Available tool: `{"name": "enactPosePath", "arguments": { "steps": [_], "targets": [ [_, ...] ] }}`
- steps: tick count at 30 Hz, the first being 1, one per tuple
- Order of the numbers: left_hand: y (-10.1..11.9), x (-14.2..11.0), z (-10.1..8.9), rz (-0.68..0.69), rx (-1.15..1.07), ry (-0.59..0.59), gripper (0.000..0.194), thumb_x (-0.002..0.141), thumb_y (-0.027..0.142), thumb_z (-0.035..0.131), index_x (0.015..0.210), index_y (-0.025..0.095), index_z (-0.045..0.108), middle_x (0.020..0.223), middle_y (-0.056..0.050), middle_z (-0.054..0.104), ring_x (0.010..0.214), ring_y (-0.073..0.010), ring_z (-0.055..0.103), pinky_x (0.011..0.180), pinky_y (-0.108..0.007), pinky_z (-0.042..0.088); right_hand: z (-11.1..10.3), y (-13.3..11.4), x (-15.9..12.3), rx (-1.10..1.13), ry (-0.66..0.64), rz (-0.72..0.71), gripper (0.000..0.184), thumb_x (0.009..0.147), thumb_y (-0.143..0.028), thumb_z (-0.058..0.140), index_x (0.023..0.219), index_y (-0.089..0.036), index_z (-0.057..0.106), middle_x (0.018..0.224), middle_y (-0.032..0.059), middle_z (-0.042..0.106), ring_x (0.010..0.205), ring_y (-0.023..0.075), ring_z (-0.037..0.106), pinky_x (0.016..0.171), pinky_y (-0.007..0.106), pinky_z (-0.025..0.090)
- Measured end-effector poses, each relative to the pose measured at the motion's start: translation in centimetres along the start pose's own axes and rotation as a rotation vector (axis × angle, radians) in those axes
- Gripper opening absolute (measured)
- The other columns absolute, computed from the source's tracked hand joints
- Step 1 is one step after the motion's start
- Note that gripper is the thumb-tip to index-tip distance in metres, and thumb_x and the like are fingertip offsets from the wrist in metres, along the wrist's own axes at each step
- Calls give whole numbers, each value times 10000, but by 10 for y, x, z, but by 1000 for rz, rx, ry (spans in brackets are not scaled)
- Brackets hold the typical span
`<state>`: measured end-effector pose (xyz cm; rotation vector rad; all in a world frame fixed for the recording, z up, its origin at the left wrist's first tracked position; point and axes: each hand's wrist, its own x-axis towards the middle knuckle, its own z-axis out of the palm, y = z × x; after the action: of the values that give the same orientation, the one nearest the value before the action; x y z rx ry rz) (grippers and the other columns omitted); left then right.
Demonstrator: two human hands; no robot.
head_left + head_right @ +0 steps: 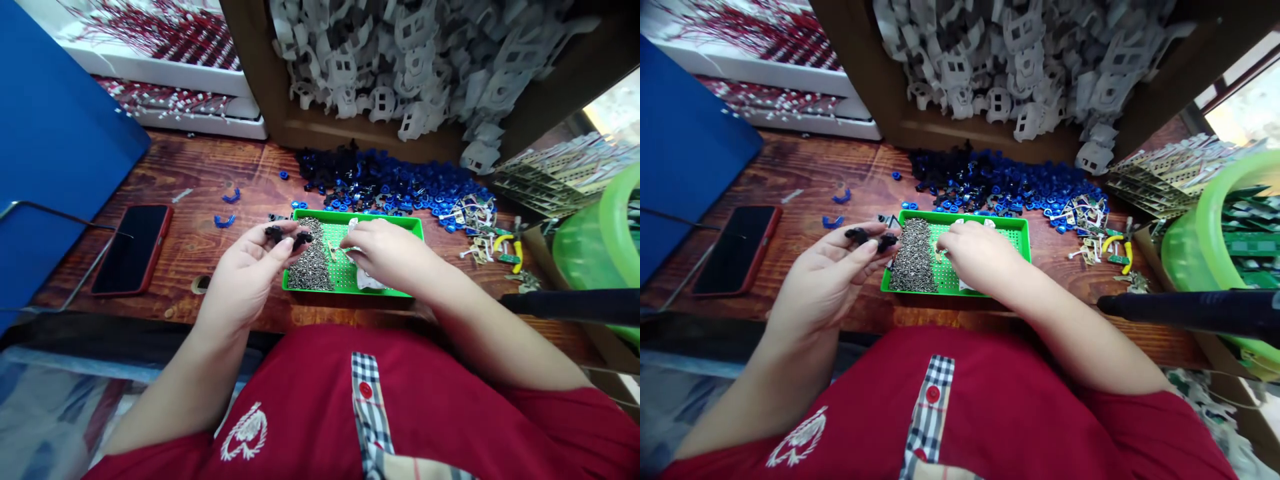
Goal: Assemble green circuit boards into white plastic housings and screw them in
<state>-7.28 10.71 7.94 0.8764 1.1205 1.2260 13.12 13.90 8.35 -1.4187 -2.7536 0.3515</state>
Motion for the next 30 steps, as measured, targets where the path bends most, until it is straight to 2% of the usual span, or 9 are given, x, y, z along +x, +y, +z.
{"name": "enactPosePath", "arguments": {
  "steps": [4,9,11,13,16,21,24,27,30],
  "targets": [
    [-6,-4,-8,36,76,-9,266,748,214,689,1012,192,676,1024,-48,706,926,-163,660,882,-299,522,7,-7,25,-58,-74,-54,227,831,-165,459,996,-175,614,971,67,620,927,222,563,788,345,430],
    [-10,-9,-16,82,79,-2,291,764,217,678,1055,202,671,1125,-46,676,987,-156,638,905,-273,507,15,-12,38,-103,-127,-72,251,805,-233,499,1005,-124,604,934,114,621,908,269,566,791,391,438],
    [-11,-10,-18,63,86,-12,327,760,217,684,1085,195,656,1095,-47,681,986,-147,633,922,-265,493,16,-12,40,-99,-141,-70,240,798,-258,511,965,-123,618,907,117,624,889,267,571,788,391,442],
    [-13,-9,-19,39,74,-32,357,749,209,696,1100,197,637,983,-31,697,934,-126,639,899,-245,497,17,-12,42,-84,-140,-56,211,784,-261,522,897,-116,626,878,121,626,867,259,575,781,385,448],
    [-14,-8,-20,44,27,-62,329,739,184,703,1059,209,632,867,-1,688,864,-101,641,834,-207,509,16,-11,40,-31,-97,-19,204,759,-242,534,891,-109,617,875,121,630,851,249,581,771,382,460],
    [-12,-13,-14,-42,6,-99,254,743,190,693,993,177,647,906,-16,692,869,-119,641,850,-241,507,7,-9,17,130,103,-4,316,803,-293,516,1087,-155,536,1043,68,604,975,187,564,867,338,477],
    [-9,-20,-1,-134,-44,-178,215,749,184,686,958,178,637,898,-8,698,865,-121,647,828,-243,515,5,-12,-5,354,301,-33,356,823,-300,535,1153,-189,462,1084,47,565,991,126,546,853,256,492],
    [-7,-25,13,-151,-52,-293,177,760,172,676,933,182,637,938,-6,698,910,-119,642,831,-220,507,11,-18,-21,816,481,-54,367,805,-244,590,1145,-240,452,1068,30,534,950,103,554,831,239,507],
    [-7,-27,23,-136,-22,-343,169,768,184,671,933,177,636,958,-16,698,923,-123,639,846,-220,497,19,-23,-29,1125,525,-1,376,784,-195,620,1120,-260,463,1051,28,512,946,100,552,830,236,518]
  ]
}}
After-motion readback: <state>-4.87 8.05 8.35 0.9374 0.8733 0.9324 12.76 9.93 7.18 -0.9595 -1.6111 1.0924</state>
